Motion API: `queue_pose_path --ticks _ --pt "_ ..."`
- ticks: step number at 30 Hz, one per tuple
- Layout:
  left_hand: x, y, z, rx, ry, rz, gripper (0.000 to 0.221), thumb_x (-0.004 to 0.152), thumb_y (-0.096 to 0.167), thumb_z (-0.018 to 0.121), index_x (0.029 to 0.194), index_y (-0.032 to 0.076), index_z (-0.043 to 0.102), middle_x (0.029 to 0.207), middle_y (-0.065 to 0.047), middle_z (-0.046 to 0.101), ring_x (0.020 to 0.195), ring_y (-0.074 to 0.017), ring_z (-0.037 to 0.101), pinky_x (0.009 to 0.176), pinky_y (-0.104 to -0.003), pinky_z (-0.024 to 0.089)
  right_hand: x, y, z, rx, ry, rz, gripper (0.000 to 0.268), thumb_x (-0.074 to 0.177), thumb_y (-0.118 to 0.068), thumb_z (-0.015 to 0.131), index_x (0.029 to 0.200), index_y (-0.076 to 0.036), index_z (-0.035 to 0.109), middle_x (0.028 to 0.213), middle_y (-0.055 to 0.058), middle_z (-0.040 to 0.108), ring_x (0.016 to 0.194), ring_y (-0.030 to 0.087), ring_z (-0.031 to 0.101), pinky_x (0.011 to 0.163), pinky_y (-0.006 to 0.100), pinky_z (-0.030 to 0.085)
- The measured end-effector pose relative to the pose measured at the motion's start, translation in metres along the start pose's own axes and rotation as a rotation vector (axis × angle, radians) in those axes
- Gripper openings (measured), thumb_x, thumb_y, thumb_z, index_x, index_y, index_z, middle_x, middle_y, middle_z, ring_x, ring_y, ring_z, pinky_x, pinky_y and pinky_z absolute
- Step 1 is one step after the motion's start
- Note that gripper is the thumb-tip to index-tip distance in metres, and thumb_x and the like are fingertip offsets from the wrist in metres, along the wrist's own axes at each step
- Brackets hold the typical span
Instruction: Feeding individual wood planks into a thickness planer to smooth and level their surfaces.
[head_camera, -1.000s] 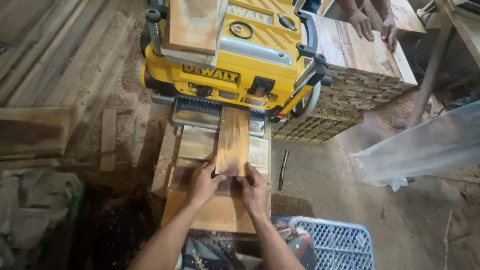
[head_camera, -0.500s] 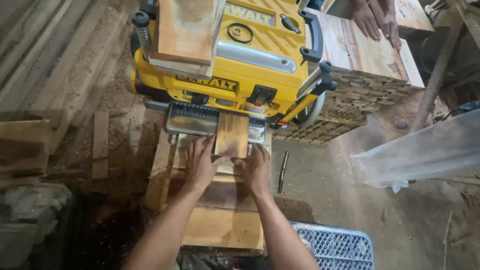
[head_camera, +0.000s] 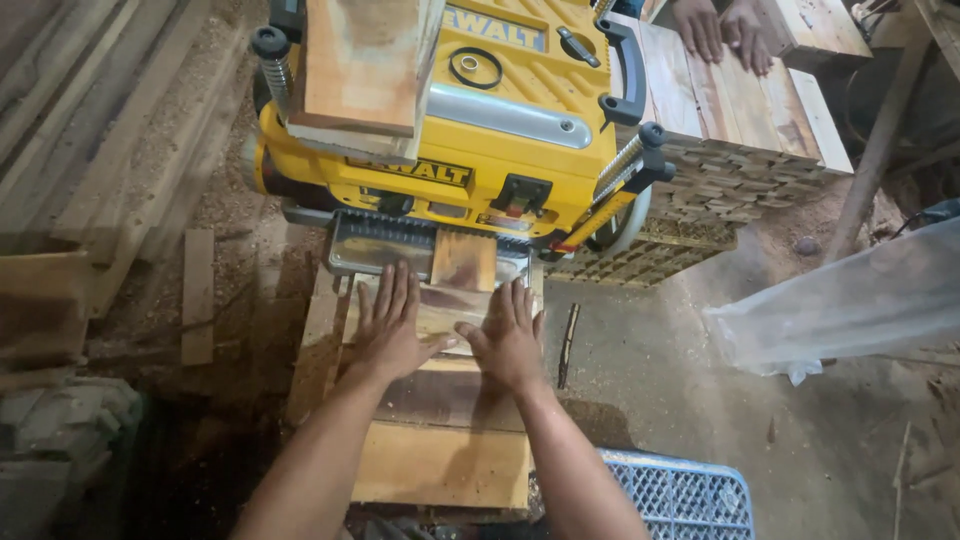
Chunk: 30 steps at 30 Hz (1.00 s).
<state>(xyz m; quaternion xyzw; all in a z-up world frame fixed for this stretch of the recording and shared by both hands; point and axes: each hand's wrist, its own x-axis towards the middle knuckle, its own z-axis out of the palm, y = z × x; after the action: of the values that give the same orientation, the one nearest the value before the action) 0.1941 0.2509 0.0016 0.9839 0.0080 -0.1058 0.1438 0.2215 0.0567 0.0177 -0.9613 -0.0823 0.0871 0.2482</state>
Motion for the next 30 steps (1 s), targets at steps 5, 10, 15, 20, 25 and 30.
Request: queue_pose_path --ticks 5,10,15,20,25,30 --pt "0.002 -0.001 0.034 0.063 0.380 0.042 0.110 0.085 0.085 0.044 0.157 0.002 0.034 0.167 -0.020 0.026 0.158 -0.0338 0.017 0.125 -0.063 0.009 -0.003 -0.001 0.013 -0.091 0.057 0.006 0.106 0.089 -0.077 0.053 0.164 -0.009 0.020 0.169 0.022 0.020 0.157 0.037 0.016 0.125 0.062 0.012" --pt "0.008 -0.004 0.039 0.074 0.591 0.070 0.100 0.083 0.075 0.055 0.152 0.002 0.046 0.160 -0.021 0.043 0.153 -0.0341 0.033 0.124 -0.064 0.018 0.002 -0.006 0.012 -0.115 0.104 0.014 0.105 0.090 -0.076 0.053 0.164 -0.009 0.019 0.169 0.020 0.021 0.157 0.037 0.017 0.124 0.061 0.015" --pt "0.008 -0.004 0.040 0.089 0.547 0.043 0.103 0.081 0.074 0.054 0.156 0.005 0.041 0.162 -0.020 0.041 0.154 -0.0338 0.032 0.124 -0.063 0.019 0.000 -0.006 0.014 -0.133 0.128 0.018 0.102 0.089 -0.077 0.052 0.163 -0.011 0.026 0.168 0.019 0.023 0.157 0.036 0.017 0.122 0.060 0.018" --pt "0.008 -0.003 0.041 0.052 0.495 0.030 0.099 0.085 0.078 0.047 0.156 0.010 0.042 0.164 -0.018 0.037 0.156 -0.0335 0.028 0.124 -0.064 0.016 0.001 -0.002 0.018 -0.144 0.111 0.044 0.106 0.087 -0.078 0.051 0.163 -0.009 0.023 0.168 0.019 0.024 0.157 0.035 0.018 0.123 0.058 0.019" --pt "0.009 -0.003 0.043 0.022 0.518 0.036 0.096 0.087 0.077 0.047 0.157 0.011 0.042 0.165 -0.018 0.036 0.155 -0.0334 0.028 0.125 -0.063 0.015 0.002 0.004 0.023 -0.169 0.139 0.008 0.102 0.088 -0.078 0.051 0.161 -0.011 0.029 0.167 0.020 0.027 0.156 0.037 0.021 0.122 0.060 0.023" --pt "0.007 -0.002 0.037 0.045 0.480 0.030 0.096 0.089 0.077 0.043 0.158 0.010 0.039 0.165 -0.018 0.035 0.156 -0.0330 0.026 0.125 -0.062 0.014 0.003 0.009 0.030 -0.205 0.191 -0.020 0.099 0.089 -0.076 0.053 0.160 -0.012 0.032 0.167 0.018 0.029 0.155 0.036 0.023 0.121 0.059 0.025"
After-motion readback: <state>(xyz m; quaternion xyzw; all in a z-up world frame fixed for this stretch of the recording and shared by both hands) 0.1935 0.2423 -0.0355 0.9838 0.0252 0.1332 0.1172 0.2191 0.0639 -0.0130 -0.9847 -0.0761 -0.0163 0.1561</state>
